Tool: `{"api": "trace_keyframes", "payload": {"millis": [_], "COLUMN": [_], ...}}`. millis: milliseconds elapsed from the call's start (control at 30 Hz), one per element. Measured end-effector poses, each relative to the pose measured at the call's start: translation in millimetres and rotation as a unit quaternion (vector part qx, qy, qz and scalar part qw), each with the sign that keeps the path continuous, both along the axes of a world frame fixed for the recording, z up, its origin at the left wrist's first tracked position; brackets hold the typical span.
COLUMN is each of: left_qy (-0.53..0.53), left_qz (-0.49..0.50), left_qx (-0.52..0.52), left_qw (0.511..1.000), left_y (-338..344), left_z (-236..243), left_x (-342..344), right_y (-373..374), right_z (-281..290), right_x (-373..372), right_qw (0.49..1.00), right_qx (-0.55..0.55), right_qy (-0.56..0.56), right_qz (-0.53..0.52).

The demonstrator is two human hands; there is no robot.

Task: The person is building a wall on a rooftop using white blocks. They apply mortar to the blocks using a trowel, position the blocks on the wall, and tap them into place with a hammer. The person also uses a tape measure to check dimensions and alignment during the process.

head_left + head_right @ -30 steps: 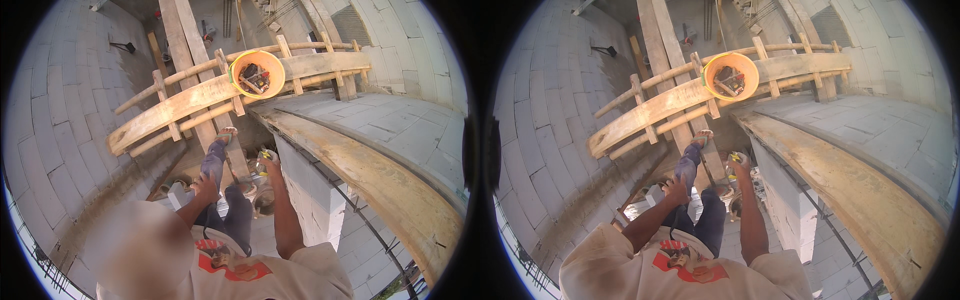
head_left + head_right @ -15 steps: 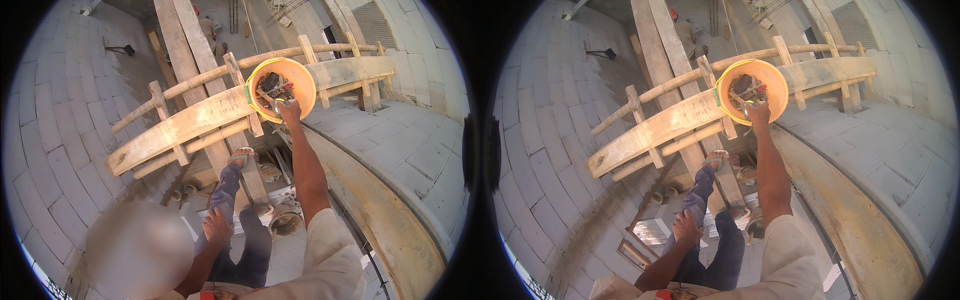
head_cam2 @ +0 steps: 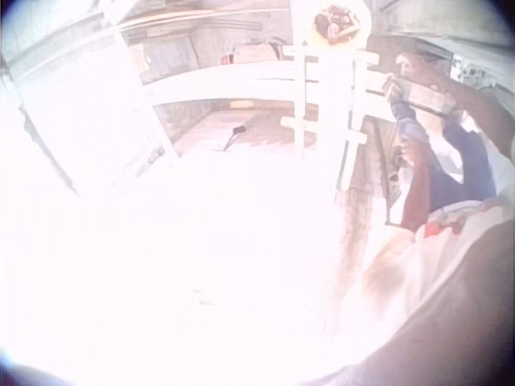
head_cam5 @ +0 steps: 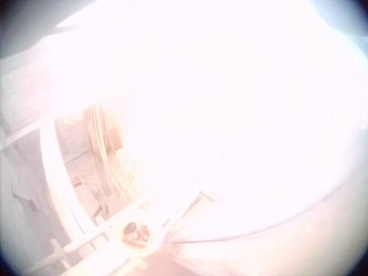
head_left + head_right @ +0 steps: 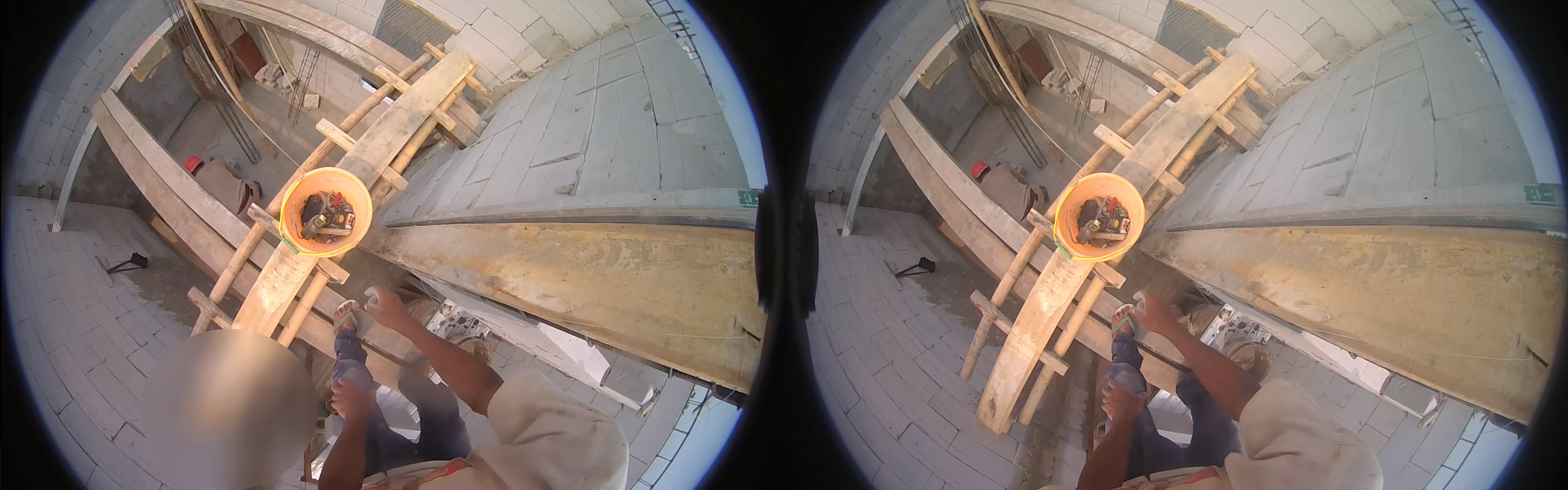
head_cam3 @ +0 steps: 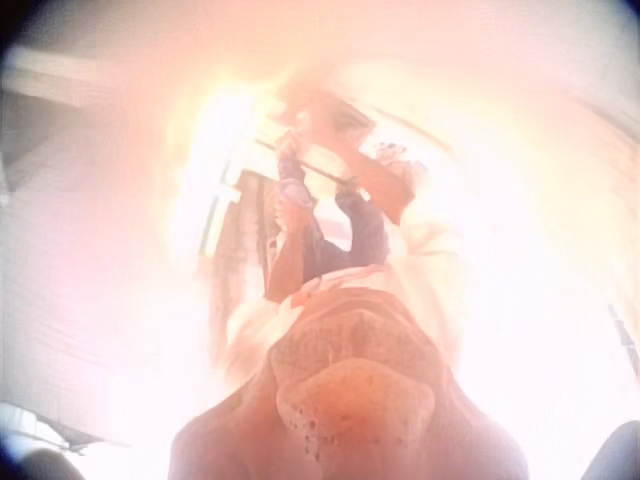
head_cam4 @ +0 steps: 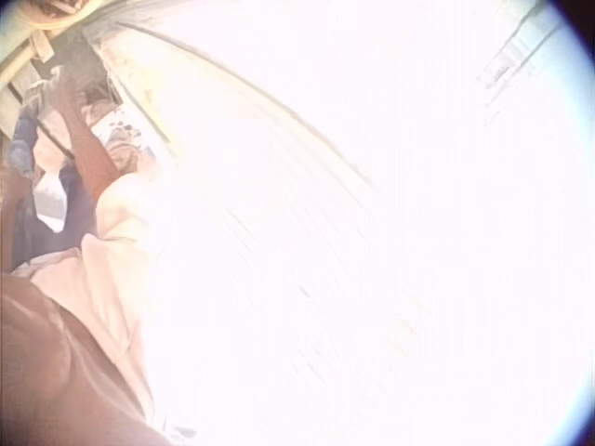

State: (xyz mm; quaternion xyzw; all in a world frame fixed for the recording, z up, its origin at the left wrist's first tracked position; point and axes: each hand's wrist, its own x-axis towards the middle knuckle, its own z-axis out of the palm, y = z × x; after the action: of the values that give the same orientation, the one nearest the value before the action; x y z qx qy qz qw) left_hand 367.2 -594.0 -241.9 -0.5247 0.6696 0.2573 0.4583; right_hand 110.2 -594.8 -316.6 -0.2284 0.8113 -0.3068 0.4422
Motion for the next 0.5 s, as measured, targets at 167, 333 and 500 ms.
{"api": "trace_keyframes", "payload": {"millis": [167,333,500], "left_qy": [0.064,0.165,0.175], "left_qz": [-0.066,-0.224,-0.478], "left_qx": [0.033,0.101,0.181], "left_qw": [0.995,0.955,0.841], "left_y": [0,8,27], "left_z": [2,-8,14], "left_x": [-33,-56,-100], "right_y": [232,457,571], "right_z": [93,144,163], "right_x": [90,172,253], "right_qw": [0.975,0.947,0.795], "right_qx": [0.169,0.268,0.269], "right_qy": [-0.142,0.028,0.077], "right_qz": [-0.009,-0.172,-0.538]}}
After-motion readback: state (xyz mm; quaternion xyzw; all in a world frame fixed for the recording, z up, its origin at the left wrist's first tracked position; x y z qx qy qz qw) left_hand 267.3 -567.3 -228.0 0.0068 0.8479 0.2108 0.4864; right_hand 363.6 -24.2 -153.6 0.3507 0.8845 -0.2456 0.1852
